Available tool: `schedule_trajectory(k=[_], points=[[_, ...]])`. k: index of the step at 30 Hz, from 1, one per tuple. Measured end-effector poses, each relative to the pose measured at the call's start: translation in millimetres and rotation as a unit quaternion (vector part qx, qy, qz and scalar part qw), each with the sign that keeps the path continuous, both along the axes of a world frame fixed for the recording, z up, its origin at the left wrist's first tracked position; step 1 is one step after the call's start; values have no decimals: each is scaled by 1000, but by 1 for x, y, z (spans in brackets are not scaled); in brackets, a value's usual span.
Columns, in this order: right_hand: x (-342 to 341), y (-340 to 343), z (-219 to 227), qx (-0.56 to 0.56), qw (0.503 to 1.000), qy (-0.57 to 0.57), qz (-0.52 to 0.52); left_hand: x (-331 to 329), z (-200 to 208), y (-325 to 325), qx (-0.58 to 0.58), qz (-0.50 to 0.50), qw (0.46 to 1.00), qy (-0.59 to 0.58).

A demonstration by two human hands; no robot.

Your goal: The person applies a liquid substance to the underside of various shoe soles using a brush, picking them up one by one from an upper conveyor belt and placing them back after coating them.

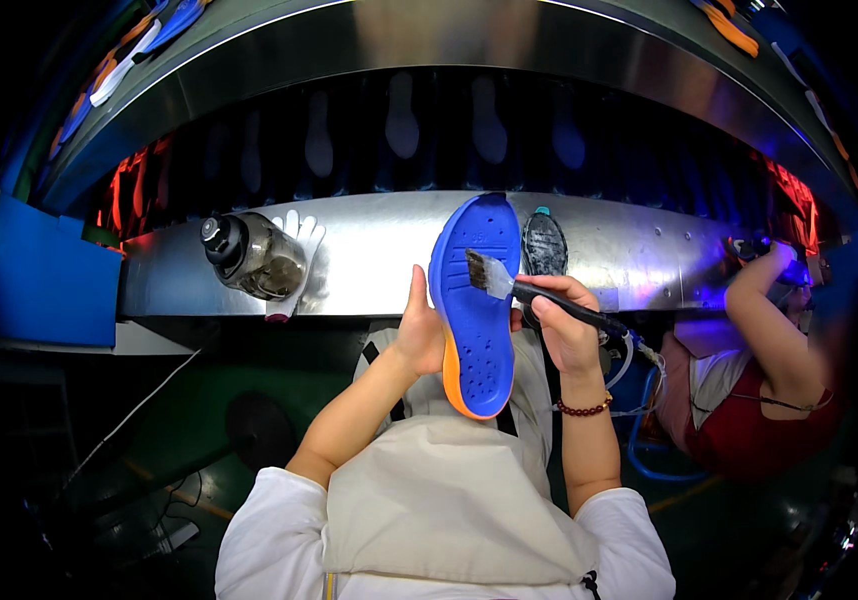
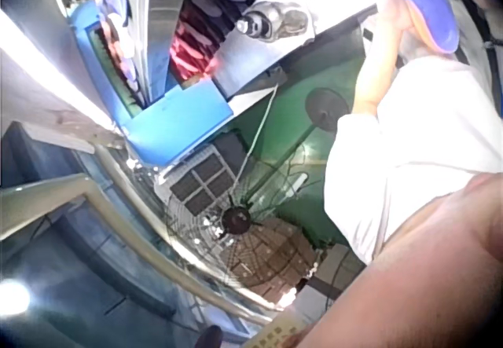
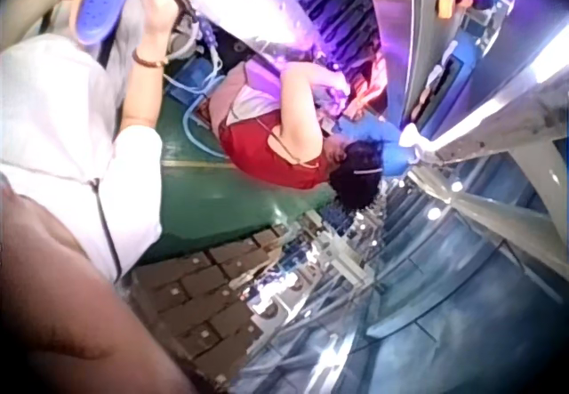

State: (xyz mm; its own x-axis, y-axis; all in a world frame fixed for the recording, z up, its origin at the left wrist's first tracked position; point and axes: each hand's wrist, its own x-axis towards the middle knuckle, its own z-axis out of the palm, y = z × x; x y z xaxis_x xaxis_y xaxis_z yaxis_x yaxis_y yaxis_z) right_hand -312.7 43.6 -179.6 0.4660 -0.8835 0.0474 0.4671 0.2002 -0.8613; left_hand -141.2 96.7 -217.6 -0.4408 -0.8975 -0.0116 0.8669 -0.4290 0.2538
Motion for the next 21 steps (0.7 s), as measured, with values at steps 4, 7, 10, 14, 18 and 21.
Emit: schedule_trajectory(k=[4, 7, 10, 14, 18, 21], points=[[8, -15, 1, -18, 998, 31, -45, 0, -5, 2, -12, -9, 1000, 12], [20, -28, 4, -54, 993, 77, -76, -3, -7, 3, -19, 1, 1000, 19], [36, -27, 14, -105, 977, 167, -83, -7, -10, 5, 15, 35, 998, -45], [52, -7, 20, -408, 853, 295, -137, -9, -10, -2, 83, 135, 973, -168], [38, 18, 19, -425, 855, 298, 5, 20, -17, -5, 50, 134, 984, -108], [15, 26, 17, -374, 862, 318, 128, 31, -11, 0, 55, 137, 982, -119]])
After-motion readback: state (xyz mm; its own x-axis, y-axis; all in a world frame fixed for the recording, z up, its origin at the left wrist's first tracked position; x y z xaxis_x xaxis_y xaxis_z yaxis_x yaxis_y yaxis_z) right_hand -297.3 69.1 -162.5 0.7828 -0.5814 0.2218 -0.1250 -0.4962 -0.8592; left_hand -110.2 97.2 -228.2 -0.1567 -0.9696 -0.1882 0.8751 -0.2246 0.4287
